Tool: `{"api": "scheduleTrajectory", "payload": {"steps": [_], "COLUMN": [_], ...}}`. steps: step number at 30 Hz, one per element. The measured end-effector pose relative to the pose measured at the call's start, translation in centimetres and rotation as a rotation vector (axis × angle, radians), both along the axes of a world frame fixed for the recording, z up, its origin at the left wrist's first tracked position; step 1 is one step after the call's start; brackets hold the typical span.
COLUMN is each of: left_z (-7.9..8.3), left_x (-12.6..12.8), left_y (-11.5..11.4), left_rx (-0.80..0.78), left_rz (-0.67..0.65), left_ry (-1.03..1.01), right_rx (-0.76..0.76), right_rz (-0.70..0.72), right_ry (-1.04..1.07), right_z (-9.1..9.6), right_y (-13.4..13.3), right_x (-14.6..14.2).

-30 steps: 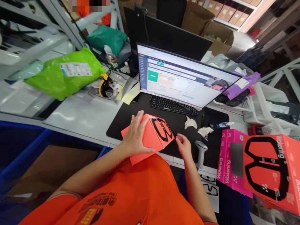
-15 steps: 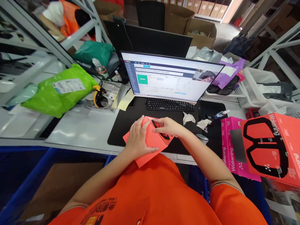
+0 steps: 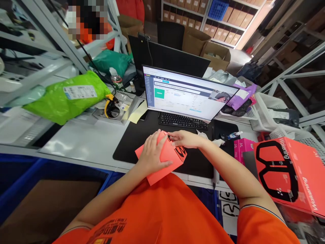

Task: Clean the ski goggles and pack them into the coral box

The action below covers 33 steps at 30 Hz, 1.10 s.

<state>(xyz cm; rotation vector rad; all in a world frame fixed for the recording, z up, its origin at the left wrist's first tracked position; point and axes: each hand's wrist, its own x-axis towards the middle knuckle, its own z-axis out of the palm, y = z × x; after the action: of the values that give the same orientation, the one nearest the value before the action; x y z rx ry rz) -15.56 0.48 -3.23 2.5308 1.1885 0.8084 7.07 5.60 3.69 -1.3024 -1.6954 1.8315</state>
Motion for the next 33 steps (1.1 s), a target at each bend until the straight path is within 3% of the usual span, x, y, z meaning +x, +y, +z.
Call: {"api": "scheduleTrajectory", "payload": {"steps": [6, 13, 19, 23, 29, 33], "left_z": [-0.2, -0.2, -0.2, -0.4, -0.1, 0.3], "left_x": [-0.1, -0.1, -0.1, -0.3, -1.3, -1.9], "left_y": [0.1, -0.1, -0.1, 0.1, 0.6, 1.3], "left_rx": [0.016, 0.001, 0.025, 0.033, 0.013, -0.014], "left_rz": [-0.001, 0.01, -0.019, -0.025, -0.057, -0.071], "left_ry": [-0.001, -0.012, -0.037, -0.061, -0.091, -0.07], "right_rx": [-0.075, -0.042, -0.022, -0.078, 0.196, 0.398], "right_rz": [0.046, -0.23, -0.054, -0.046, -0.047, -0.177], "right_ry": [0.02, -0.028, -0.024, 0.038, -0.077, -0.32], "right_z": [0.8, -0.3, 0.5, 0.3, -0.1, 0.1], "right_y": [-0.6, -1.6, -0.5, 0.0, -2.9, -5.5], "right_x": [0.0, -1.2, -0.5, 0.5, -0.1, -2.0]}}
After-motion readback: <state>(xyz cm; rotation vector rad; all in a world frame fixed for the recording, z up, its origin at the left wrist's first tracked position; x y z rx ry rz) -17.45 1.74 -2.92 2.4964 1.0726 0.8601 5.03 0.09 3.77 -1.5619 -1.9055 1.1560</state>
